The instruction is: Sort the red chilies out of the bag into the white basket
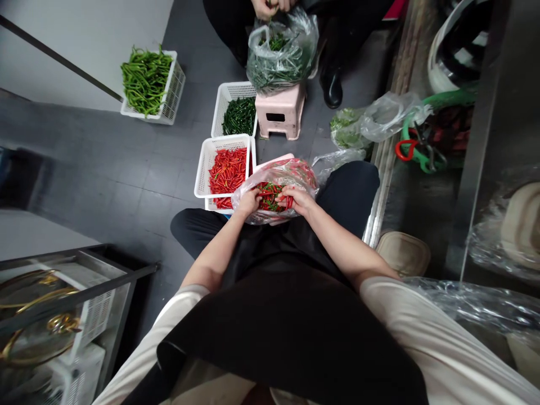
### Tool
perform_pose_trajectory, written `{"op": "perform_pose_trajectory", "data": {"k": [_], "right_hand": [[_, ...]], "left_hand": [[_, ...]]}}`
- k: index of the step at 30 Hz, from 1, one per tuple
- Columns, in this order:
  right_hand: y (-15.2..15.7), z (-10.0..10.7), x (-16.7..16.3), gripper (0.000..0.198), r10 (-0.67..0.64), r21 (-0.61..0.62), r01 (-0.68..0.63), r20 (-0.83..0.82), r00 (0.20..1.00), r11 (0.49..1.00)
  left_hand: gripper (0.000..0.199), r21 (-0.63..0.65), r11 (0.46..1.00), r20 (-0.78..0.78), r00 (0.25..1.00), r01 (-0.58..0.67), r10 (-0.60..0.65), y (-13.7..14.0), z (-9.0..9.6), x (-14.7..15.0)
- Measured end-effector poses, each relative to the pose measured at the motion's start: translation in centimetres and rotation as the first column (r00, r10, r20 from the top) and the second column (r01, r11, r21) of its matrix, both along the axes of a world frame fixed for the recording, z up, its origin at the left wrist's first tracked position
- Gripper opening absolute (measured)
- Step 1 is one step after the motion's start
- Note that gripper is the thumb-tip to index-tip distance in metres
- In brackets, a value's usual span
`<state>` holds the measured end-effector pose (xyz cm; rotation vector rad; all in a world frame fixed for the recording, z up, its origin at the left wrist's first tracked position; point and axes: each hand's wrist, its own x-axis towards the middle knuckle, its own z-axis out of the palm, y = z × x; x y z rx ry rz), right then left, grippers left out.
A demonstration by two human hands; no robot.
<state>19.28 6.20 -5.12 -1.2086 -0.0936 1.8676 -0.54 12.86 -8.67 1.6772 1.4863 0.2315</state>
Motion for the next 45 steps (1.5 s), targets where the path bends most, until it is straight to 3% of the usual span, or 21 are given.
{"op": "perform_pose_trajectory", "data": {"k": [2, 4, 9, 16, 20, 23, 26, 32, 36, 38, 40, 42, 45], "right_hand": [[-0.1, 0.1, -0.1, 0.014, 0.013, -0.009, -0.012, 0.052, 0.999, 1.0], [-0.2, 0.1, -0.4, 0.012, 0.023, -0.024, -0.02, 0.121, 0.992, 1.0], [-0.4, -0.1, -1.2, 0.021, 0.079, 0.005, -0.08, 0.155, 0.985, 0.997], [-0.6, -0.4, -1.8, 0.011, -0.001, 0.032, 0.002, -0.023, 1.0, 0.999], [-0.7, -0.2, -2.3, 0.023, -0.1, 0.181, 0.076, 0.123, 0.987, 0.981], [-0.5, 0.1, -2.2, 0.029, -0.129, 0.308, 0.034, 0.293, 0.947, 0.951], [-0.2, 0.5, -1.5, 0.031, -0.005, 0.324, -0.099, 0.307, 0.952, 0.941], [-0.3, 0.9, -0.4, 0.029, 0.126, 0.274, -0.152, 0.11, 0.986, 0.95], [-0.6, 1.2, -0.6, 0.025, 0.288, 0.194, -0.258, -0.149, 0.946, 0.947], [-0.6, 1.1, -0.7, 0.022, 0.284, 0.152, -0.254, -0.226, 0.932, 0.955], [-0.7, 0.9, -0.7, 0.021, 0.187, 0.072, -0.178, -0.157, 0.97, 0.981], [-1.0, 0.6, -0.7, 0.03, 0.087, 0.009, -0.087, 0.033, 0.996, 0.996], [-1.6, 0.7, -1.2, 0.049, 0.076, 0.069, -0.089, 0.17, 0.983, 0.994]], "left_hand": [[0.012, -0.015, 0.997, 0.094, 0.993, -0.071, 0.073, -0.4, 0.7, 0.2], [0.009, -0.134, 0.974, 0.25, 0.945, -0.184, 0.213, -1.1, 1.7, 0.4], [0.018, -0.388, 0.864, 0.551, 0.671, -0.32, 0.496, -3.2, 4.4, 0.9], [0.027, -0.621, 0.722, 0.58, 0.441, -0.305, 0.685, -4.6, 4.7, 1.4], [0.024, -0.698, 0.67, 0.573, 0.365, -0.253, 0.734, -4.6, 4.1, 1.8], [0.021, -0.734, 0.631, 0.532, 0.363, -0.253, 0.765, -4.6, 4.0, 1.9], [0.019, -0.745, 0.622, 0.506, 0.403, -0.241, 0.763, -4.5, 4.2, 1.6], [0.028, -0.767, 0.618, 0.482, 0.483, -0.17, 0.731, -4.1, 4.2, 0.7], [0.029, -0.796, 0.603, 0.514, 0.463, -0.055, 0.722, -4.2, 3.6, 0.4], [0.031, -0.786, 0.617, 0.552, 0.422, -0.022, 0.719, -4.3, 3.5, 0.2], [0.032, -0.763, 0.645, 0.587, 0.379, -0.036, 0.715, -4.3, 3.6, 0.1], [0.031, -0.728, 0.677, 0.606, 0.358, -0.109, 0.71, -4.3, 3.9, 0.2], [0.028, -0.662, 0.709, 0.602, 0.391, -0.242, 0.696, -4.4, 4.5, 0.9]]}}
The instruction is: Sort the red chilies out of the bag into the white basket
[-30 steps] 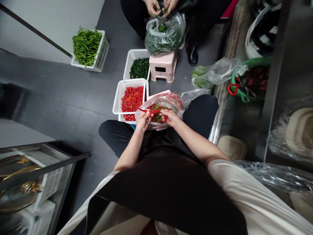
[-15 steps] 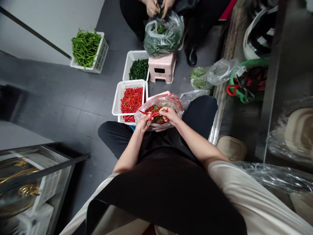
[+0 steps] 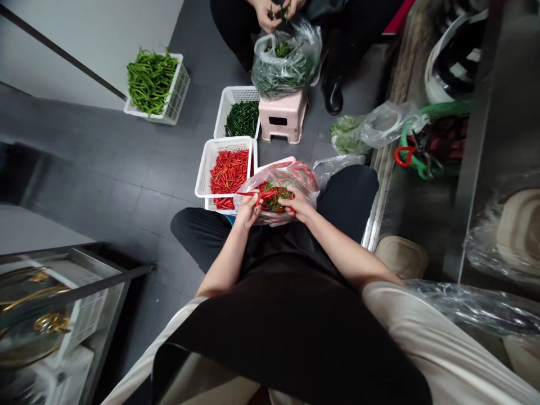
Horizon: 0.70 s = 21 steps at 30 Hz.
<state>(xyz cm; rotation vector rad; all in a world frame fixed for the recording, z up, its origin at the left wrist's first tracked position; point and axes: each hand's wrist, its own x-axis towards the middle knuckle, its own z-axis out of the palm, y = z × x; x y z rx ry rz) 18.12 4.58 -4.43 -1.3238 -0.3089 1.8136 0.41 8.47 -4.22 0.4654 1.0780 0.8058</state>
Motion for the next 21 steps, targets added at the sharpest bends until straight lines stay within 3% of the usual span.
{"op": "perform_pose_trajectory", "data": {"k": [3, 8, 12, 18, 21], "right_hand": [[-0.3, 0.7, -1.2, 0.041, 0.056, 0.131, -0.051, -0.033, 0.998, 0.99], [0.4, 1.1, -3.1, 0.033, -0.094, 0.227, 0.07, 0.101, 0.99, 0.972], [0.8, 0.7, -3.3, 0.022, -0.098, 0.154, 0.093, 0.029, 0.995, 0.984], [0.9, 0.6, -2.3, 0.022, -0.232, 0.053, 0.237, -0.09, 0.969, 0.97], [0.7, 0.4, -2.0, 0.03, -0.152, 0.068, 0.157, -0.072, 0.986, 0.985]], "left_hand": [[0.027, 0.054, 0.998, -0.084, 0.996, 0.011, -0.006, -0.5, 0.3, 1.2], [0.026, 0.118, 0.992, -0.169, 0.985, 0.043, -0.023, -1.5, 0.5, 2.6], [0.027, 0.11, 0.994, -0.196, 0.98, 0.0, 0.022, -1.7, 0.4, 2.7], [0.024, 0.111, 0.99, -0.168, 0.981, -0.084, 0.102, -1.3, 0.2, 2.9], [0.024, 0.069, 0.991, -0.173, 0.977, -0.117, 0.128, -1.1, 0.4, 2.8]]}}
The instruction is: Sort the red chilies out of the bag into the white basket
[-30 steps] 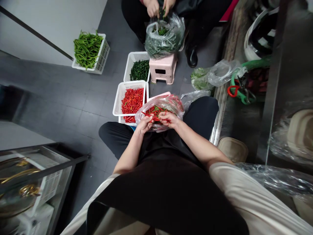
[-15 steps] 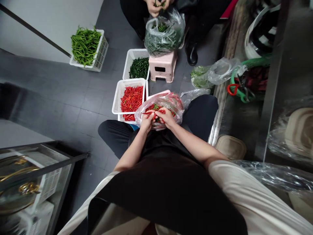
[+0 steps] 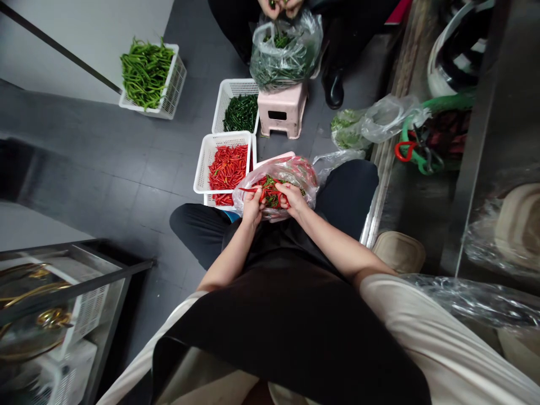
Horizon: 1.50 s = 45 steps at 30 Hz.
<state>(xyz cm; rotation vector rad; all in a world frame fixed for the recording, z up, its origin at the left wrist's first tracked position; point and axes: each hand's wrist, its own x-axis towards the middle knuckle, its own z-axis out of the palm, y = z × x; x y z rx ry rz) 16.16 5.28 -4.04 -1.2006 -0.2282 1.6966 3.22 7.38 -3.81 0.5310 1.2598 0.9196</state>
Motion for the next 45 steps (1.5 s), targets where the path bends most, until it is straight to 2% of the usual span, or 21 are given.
{"op": "perform_pose_trajectory", "data": {"k": [2, 4, 8, 12, 14, 16, 19, 22, 24, 26, 29, 32, 34, 36, 37, 38, 39, 40, 43, 45], "right_hand": [[0.0, -0.1, 0.0, 0.035, 0.097, -0.004, -0.097, 0.015, 0.995, 0.995], [0.1, -0.1, -0.2, 0.037, 0.137, 0.001, -0.137, 0.012, 0.991, 0.991], [0.5, 0.0, -0.4, 0.037, 0.126, 0.03, -0.128, 0.053, 0.991, 0.991], [0.4, 0.2, -0.5, 0.035, 0.024, 0.076, -0.045, 0.248, 0.968, 0.996], [0.2, 0.3, -0.6, 0.034, 0.016, 0.089, -0.042, 0.276, 0.961, 0.995], [-0.1, 0.4, -0.7, 0.034, 0.079, 0.085, -0.103, 0.248, 0.966, 0.991], [-0.4, 0.3, -0.6, 0.035, 0.197, 0.105, -0.213, 0.15, 0.969, 0.971], [-0.6, 0.1, -0.1, 0.035, 0.254, 0.141, -0.249, -0.018, 0.967, 0.958], [-0.6, 0.1, 0.4, 0.036, 0.262, 0.142, -0.248, -0.092, 0.961, 0.958], [-0.7, 0.1, 0.8, 0.036, 0.287, 0.147, -0.272, -0.096, 0.953, 0.951], [-0.5, 0.3, 0.9, 0.034, 0.341, 0.147, -0.344, 0.045, 0.939, 0.928], [-0.2, 0.0, 0.3, 0.029, 0.33, 0.113, -0.38, 0.315, 0.89, 0.918], [0.1, -0.5, -0.2, 0.024, 0.274, 0.09, -0.376, 0.535, 0.8, 0.922], [0.2, -1.0, -0.5, 0.021, 0.19, 0.063, -0.338, 0.727, 0.66, 0.939], [0.2, -1.3, -0.5, 0.021, 0.161, 0.044, -0.311, 0.781, 0.603, 0.949], [0.2, -1.4, -0.4, 0.02, 0.155, 0.02, -0.283, 0.798, 0.583, 0.959], [0.2, -1.5, -0.3, 0.018, 0.17, -0.011, -0.256, 0.775, 0.609, 0.966], [0.1, -1.5, 0.0, 0.016, 0.197, -0.047, -0.235, 0.713, 0.673, 0.971], [0.0, -1.1, 0.9, 0.027, 0.242, -0.11, -0.217, 0.367, 0.898, 0.97], [0.1, -0.8, 1.2, 0.032, 0.265, -0.076, -0.256, 0.136, 0.955, 0.964]], "left_hand": [[0.026, -0.011, 1.0, 0.022, 1.0, 0.023, -0.023, 0.0, 0.1, -0.1], [0.029, 0.005, 0.997, 0.071, 0.995, 0.076, -0.076, -0.2, 0.2, -0.3], [0.033, 0.054, 0.982, 0.112, 0.976, 0.183, -0.188, -0.6, 0.3, -0.3], [0.034, 0.066, 0.988, 0.059, 0.988, 0.139, -0.143, -0.5, 0.4, -0.3], [0.033, 0.044, 0.99, 0.028, 0.991, 0.132, -0.133, -0.4, 0.4, -0.4], [0.03, 0.026, 0.989, 0.06, 0.988, 0.143, -0.144, -0.4, 0.4, -0.4], [0.022, -0.017, 0.98, 0.265, 0.946, 0.199, -0.188, -0.4, 0.6, -0.7], [0.013, -0.097, 0.962, 0.447, 0.874, 0.257, -0.188, -0.5, 1.0, -1.1], [0.009, -0.139, 0.955, 0.49, 0.856, 0.262, -0.163, -0.6, 1.2, -1.2], [0.008, -0.145, 0.952, 0.491, 0.855, 0.269, -0.167, -0.6, 1.3, -1.2], [0.014, -0.062, 0.966, 0.404, 0.891, 0.251, -0.206, -0.7, 1.0, -1.2], [0.021, 0.124, 0.963, 0.146, 0.956, 0.238, -0.255, -0.7, 0.4, -1.3], [0.021, 0.283, 0.915, -0.103, 0.958, 0.286, -0.267, -0.9, 0.1, -1.4], [0.018, 0.409, 0.839, -0.299, 0.921, 0.36, -0.249, -1.0, -0.1, -1.5], [0.016, 0.442, 0.81, -0.346, 0.906, 0.386, -0.243, -1.1, -0.1, -1.5], [0.016, 0.449, 0.802, -0.354, 0.902, 0.395, -0.246, -1.1, -0.2, -1.5], [0.017, 0.428, 0.818, -0.325, 0.91, 0.385, -0.258, -1.1, -0.2, -1.6], [0.019, 0.384, 0.849, -0.257, 0.925, 0.363, -0.279, -1.1, -0.2, -1.6], [0.023, 0.191, 0.934, 0.08, 0.944, 0.301, -0.321, -0.9, 0.0, -2.1], [0.022, 0.091, 0.957, 0.278, 0.915, 0.276, -0.291, -0.6, 0.2, -2.6]]}}
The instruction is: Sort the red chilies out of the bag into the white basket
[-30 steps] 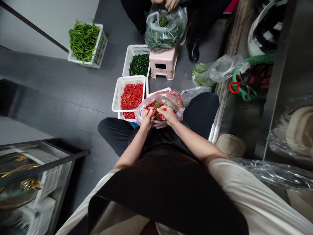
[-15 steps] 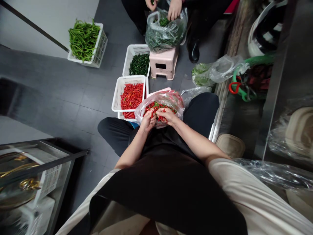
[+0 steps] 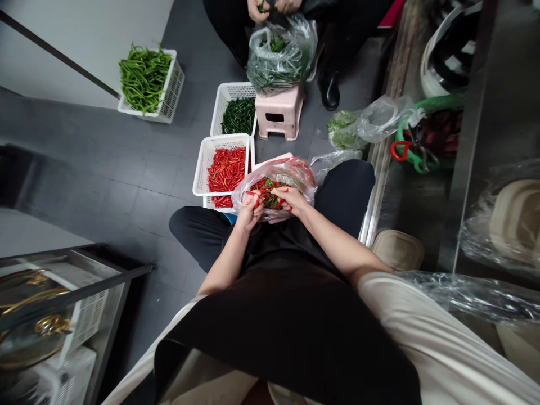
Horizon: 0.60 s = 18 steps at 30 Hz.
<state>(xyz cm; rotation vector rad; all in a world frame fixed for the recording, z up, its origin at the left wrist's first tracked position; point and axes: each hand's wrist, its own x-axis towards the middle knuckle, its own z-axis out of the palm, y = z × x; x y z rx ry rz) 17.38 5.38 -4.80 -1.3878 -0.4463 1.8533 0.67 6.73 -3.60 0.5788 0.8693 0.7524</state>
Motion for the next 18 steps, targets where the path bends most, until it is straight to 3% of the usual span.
{"op": "perform_pose_trajectory", "data": {"k": [2, 4, 6, 8, 9, 11, 13, 14, 15, 16, 18], "right_hand": [[0.2, 0.2, -0.1, 0.034, 0.015, 0.025, -0.011, -0.161, 0.987, 1.0], [0.4, 0.3, -0.5, 0.035, 0.005, 0.055, 0.006, -0.211, 0.977, 0.998], [0.6, 0.3, -1.0, 0.032, -0.032, 0.101, 0.042, -0.098, 0.995, 0.994], [0.6, 0.2, -1.4, 0.026, -0.055, 0.201, 0.013, 0.207, 0.977, 0.979], [0.6, 0.1, -1.5, 0.023, -0.056, 0.265, -0.057, 0.4, 0.915, 0.963], [0.8, -0.1, -1.4, 0.016, -0.047, 0.325, -0.284, 0.728, 0.684, 0.902], [0.9, -0.5, -0.9, 0.011, -0.012, 0.26, -0.461, 0.88, 0.474, 0.848], [1.0, -0.6, -0.6, 0.011, 0.008, 0.221, -0.477, 0.901, 0.433, 0.851], [1.1, -0.8, -0.2, 0.012, 0.027, 0.197, -0.444, 0.893, 0.45, 0.874], [1.1, -0.9, 0.1, 0.014, 0.036, 0.193, -0.375, 0.851, 0.524, 0.907], [1.0, -1.0, 0.6, 0.022, 0.032, 0.203, -0.211, 0.643, 0.765, 0.956]], "left_hand": [[0.019, -0.105, 0.994, 0.087, 0.996, -0.023, 0.032, 0.2, 0.3, -0.4], [0.014, -0.175, 0.984, 0.125, 0.99, -0.035, 0.058, 0.3, 0.5, -0.6], [0.013, -0.202, 0.979, 0.149, 0.987, -0.028, 0.059, 0.2, 0.6, -0.6], [0.016, -0.19, 0.982, 0.151, 0.988, -0.012, 0.041, 0.1, 0.5, -0.2], [0.017, -0.172, 0.985, 0.132, 0.991, 0.0, 0.023, -0.1, 0.5, 0.2], [0.02, -0.126, 0.992, 0.041, 0.999, 0.018, -0.013, -0.4, 0.4, 0.9], [0.022, -0.078, 0.997, -0.057, 0.998, 0.019, -0.023, -0.5, 0.5, 1.4], [0.023, -0.062, 0.998, -0.088, 0.996, 0.018, -0.024, -0.4, 0.5, 1.4], [0.025, -0.054, 0.998, -0.101, 0.994, 0.025, -0.03, -0.3, 0.6, 1.3], [0.026, -0.058, 0.997, -0.096, 0.994, 0.043, -0.049, -0.2, 0.6, 1.1], [0.027, -0.099, 0.99, -0.053, 0.993, 0.101, -0.107, 0.2, 0.7, 0.6]]}}
